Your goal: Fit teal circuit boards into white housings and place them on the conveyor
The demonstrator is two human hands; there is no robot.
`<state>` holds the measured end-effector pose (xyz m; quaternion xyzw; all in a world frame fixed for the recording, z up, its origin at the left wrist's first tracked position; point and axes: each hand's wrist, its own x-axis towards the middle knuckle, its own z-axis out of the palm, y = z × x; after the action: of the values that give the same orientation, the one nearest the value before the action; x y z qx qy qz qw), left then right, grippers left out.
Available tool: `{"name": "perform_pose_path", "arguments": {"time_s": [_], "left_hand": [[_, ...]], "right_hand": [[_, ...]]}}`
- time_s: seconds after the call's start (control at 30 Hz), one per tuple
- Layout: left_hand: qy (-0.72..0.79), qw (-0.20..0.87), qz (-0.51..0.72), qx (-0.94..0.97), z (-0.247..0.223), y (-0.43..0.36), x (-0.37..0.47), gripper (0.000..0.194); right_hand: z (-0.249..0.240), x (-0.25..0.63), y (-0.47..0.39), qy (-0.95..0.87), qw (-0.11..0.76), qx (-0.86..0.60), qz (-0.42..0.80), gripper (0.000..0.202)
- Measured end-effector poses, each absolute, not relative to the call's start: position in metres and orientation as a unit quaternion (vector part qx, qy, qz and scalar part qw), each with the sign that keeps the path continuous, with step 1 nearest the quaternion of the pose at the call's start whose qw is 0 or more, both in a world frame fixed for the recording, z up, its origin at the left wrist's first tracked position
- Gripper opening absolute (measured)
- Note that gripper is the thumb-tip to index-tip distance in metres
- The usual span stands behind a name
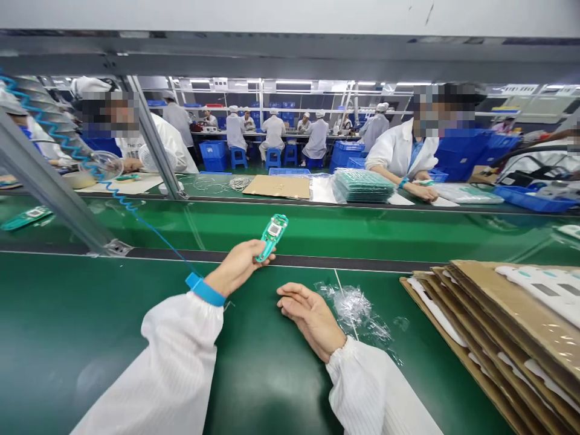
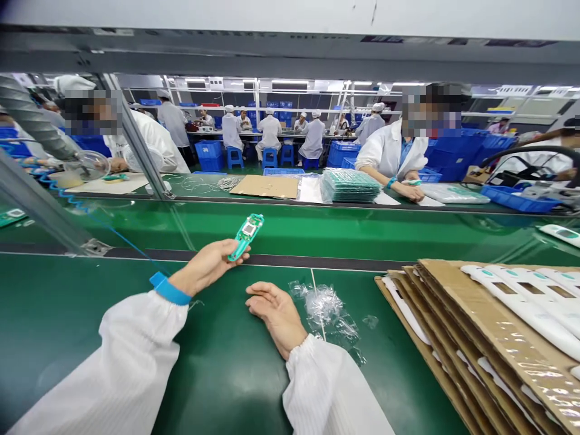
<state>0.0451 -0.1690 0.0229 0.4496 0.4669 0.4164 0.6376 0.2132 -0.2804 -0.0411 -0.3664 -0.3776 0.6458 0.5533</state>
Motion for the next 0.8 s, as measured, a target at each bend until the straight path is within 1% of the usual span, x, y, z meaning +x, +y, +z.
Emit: {"name": "perform_pose_path", "arguments": {"time_s": [0.1,0.17,0.23,0.3,0.4,0.53,0.67,0.8], "left_hand": [[0.424,0.640,0.397,0.503,0.013,-0.217,0.043,0.025],[0.429,0.594,0.376,0.568,0.003,-0.237,0.043,0.027],[0.440,0.529,0.356,0.632,-0.006,-0.249,0.043,0.026],[0.446,0.476,0.337,0.679,-0.013,-0.257,0.043,0.025],[0.466,0.429,0.325,0.703,-0.017,-0.264,0.045,0.026],[0.481,0.426,0.328,0.693,-0.019,-0.265,0.047,0.027],[0.516,0.411,0.320,0.680,-0.022,-0.261,0.047,0.026],[0.488,0.399,0.316,0.708,-0.022,-0.263,0.047,0.025]], "right_hand": [[-0.034,0.218,-0.282,-0.495,0.590,-0.455,0.447,0.030],[-0.031,0.221,-0.284,-0.543,0.588,-0.505,0.324,0.027],[-0.032,0.224,-0.285,-0.565,0.576,-0.534,0.255,0.027],[-0.036,0.225,-0.286,-0.577,0.560,-0.550,0.225,0.026],[-0.044,0.225,-0.285,-0.589,0.528,-0.571,0.220,0.024],[-0.047,0.223,-0.285,-0.595,0.513,-0.578,0.222,0.020],[-0.040,0.221,-0.287,-0.666,0.488,-0.518,0.222,0.018],[-0.033,0.230,-0.285,-0.699,0.477,-0.525,0.093,0.007]]}}
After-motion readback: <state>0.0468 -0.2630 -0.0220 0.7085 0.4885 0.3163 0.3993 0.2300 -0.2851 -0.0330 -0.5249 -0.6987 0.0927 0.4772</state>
